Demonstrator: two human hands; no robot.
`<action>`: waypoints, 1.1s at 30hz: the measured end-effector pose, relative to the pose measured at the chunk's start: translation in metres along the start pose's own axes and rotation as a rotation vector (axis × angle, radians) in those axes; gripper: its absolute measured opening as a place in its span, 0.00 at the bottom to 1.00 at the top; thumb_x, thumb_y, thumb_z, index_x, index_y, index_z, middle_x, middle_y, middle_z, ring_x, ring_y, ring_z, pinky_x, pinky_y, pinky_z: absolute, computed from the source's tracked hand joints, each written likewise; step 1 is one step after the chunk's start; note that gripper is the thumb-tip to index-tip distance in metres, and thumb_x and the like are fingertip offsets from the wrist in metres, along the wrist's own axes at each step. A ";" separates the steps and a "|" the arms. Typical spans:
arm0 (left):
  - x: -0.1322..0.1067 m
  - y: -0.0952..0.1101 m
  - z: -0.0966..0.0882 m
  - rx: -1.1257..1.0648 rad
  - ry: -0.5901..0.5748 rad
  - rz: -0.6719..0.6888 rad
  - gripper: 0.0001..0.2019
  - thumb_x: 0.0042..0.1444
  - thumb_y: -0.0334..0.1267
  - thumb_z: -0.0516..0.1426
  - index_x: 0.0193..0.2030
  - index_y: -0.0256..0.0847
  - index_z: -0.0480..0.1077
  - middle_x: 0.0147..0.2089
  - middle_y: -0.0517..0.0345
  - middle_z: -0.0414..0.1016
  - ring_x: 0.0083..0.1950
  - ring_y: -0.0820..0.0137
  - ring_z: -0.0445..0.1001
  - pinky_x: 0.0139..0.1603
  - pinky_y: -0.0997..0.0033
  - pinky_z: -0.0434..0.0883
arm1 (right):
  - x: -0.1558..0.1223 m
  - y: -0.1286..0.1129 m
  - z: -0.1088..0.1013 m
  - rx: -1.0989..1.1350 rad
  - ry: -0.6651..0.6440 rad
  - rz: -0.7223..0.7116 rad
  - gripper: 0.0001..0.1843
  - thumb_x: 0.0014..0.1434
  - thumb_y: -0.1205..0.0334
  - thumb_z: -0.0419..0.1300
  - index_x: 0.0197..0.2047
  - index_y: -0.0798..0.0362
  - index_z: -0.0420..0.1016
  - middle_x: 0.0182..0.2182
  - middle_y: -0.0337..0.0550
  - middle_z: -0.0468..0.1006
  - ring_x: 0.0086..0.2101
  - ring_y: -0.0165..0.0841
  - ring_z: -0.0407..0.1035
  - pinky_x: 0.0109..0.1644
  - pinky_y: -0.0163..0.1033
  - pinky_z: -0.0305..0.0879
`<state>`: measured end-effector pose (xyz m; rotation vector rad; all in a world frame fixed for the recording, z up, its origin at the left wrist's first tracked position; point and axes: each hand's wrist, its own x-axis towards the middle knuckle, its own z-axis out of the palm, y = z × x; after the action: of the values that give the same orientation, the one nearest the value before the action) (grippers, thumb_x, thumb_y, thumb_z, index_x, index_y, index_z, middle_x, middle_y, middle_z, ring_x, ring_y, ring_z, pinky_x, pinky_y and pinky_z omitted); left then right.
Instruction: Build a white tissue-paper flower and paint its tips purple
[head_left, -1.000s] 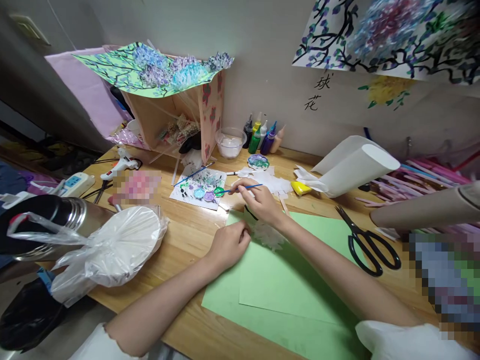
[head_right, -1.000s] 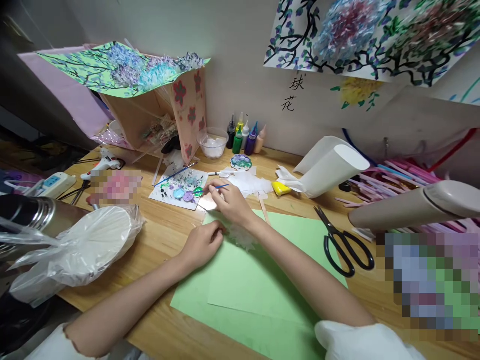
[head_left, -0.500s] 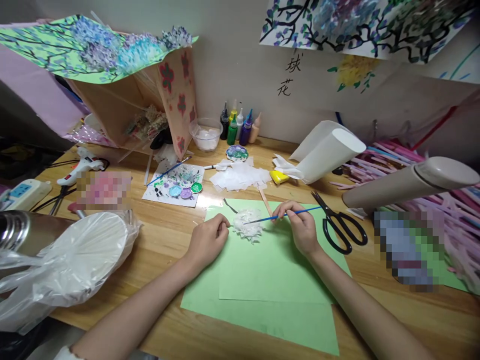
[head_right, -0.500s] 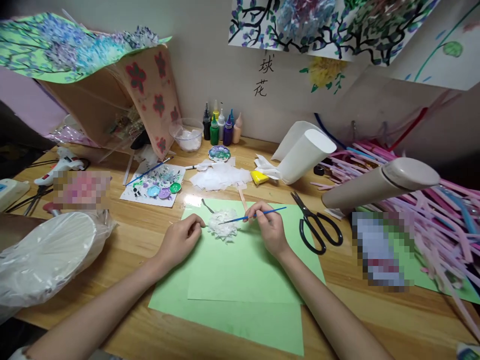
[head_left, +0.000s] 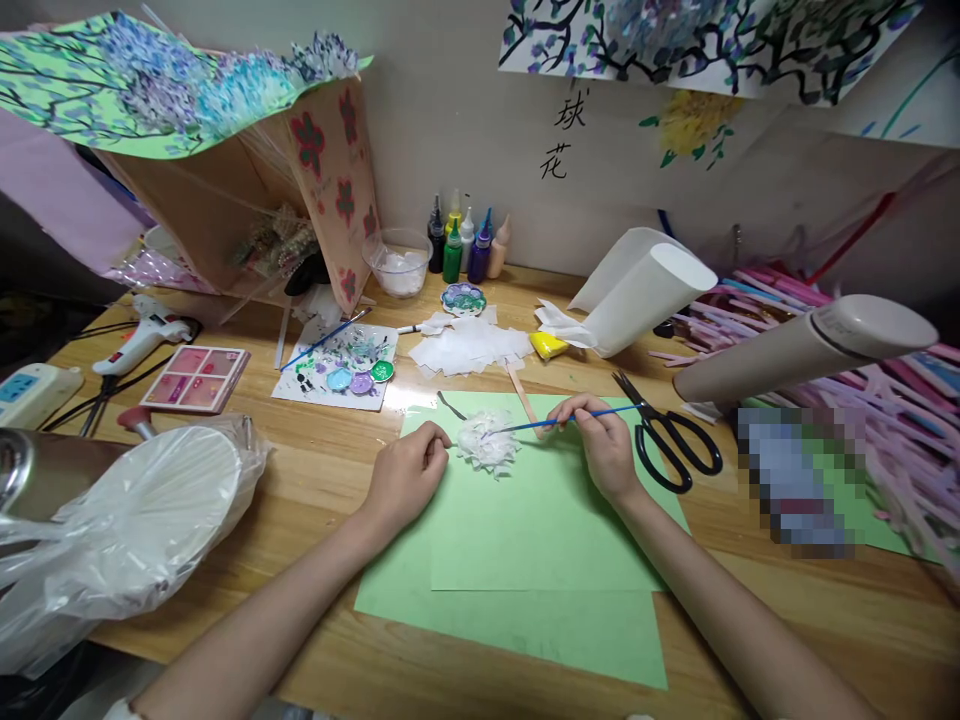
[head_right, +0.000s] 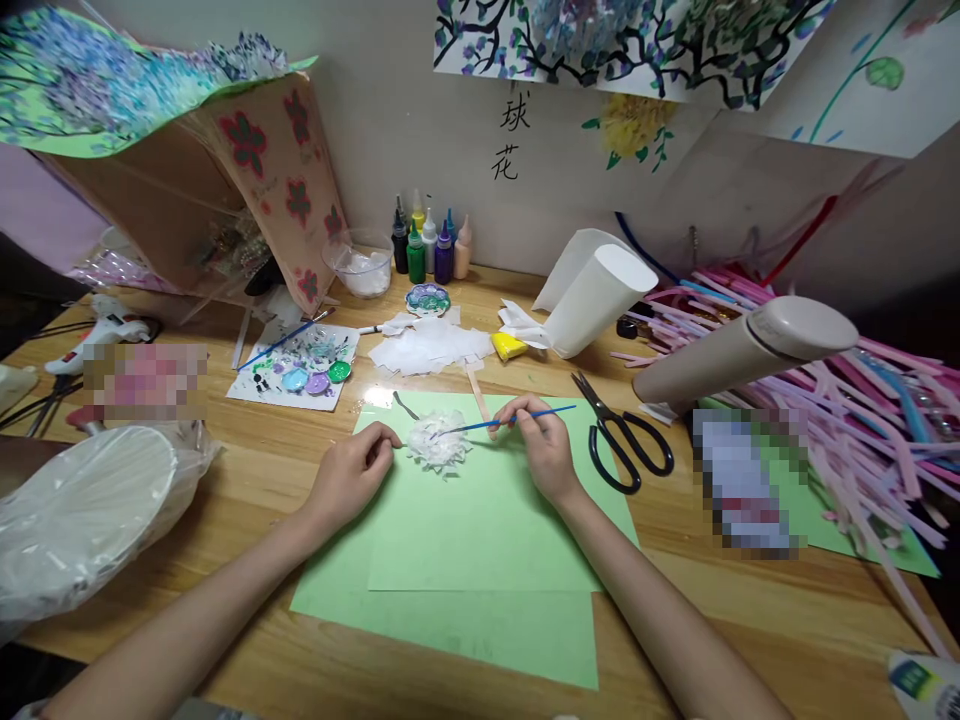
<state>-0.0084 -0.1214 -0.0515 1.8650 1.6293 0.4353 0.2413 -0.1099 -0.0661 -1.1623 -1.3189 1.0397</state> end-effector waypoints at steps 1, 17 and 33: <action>0.000 0.000 0.000 -0.002 -0.001 0.001 0.09 0.57 0.34 0.48 0.35 0.43 0.69 0.25 0.64 0.71 0.27 0.73 0.68 0.28 0.75 0.57 | 0.001 0.002 -0.002 -0.001 0.038 0.000 0.10 0.60 0.62 0.50 0.29 0.52 0.68 0.26 0.39 0.72 0.31 0.33 0.68 0.36 0.39 0.59; 0.000 -0.002 0.001 -0.011 0.012 0.020 0.10 0.57 0.34 0.47 0.35 0.43 0.69 0.26 0.63 0.71 0.27 0.72 0.68 0.28 0.75 0.57 | 0.006 0.001 -0.011 0.064 0.086 0.080 0.11 0.61 0.58 0.52 0.31 0.52 0.71 0.26 0.39 0.75 0.29 0.32 0.71 0.34 0.37 0.61; 0.000 -0.003 0.001 -0.015 0.005 0.018 0.09 0.57 0.34 0.47 0.35 0.43 0.69 0.26 0.64 0.71 0.27 0.72 0.68 0.28 0.74 0.57 | 0.008 -0.014 -0.010 -0.071 -0.276 0.124 0.18 0.62 0.51 0.51 0.36 0.53 0.77 0.33 0.46 0.78 0.35 0.37 0.71 0.39 0.41 0.65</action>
<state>-0.0097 -0.1213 -0.0544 1.8700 1.6092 0.4587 0.2504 -0.1042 -0.0507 -1.1961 -1.5231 1.2880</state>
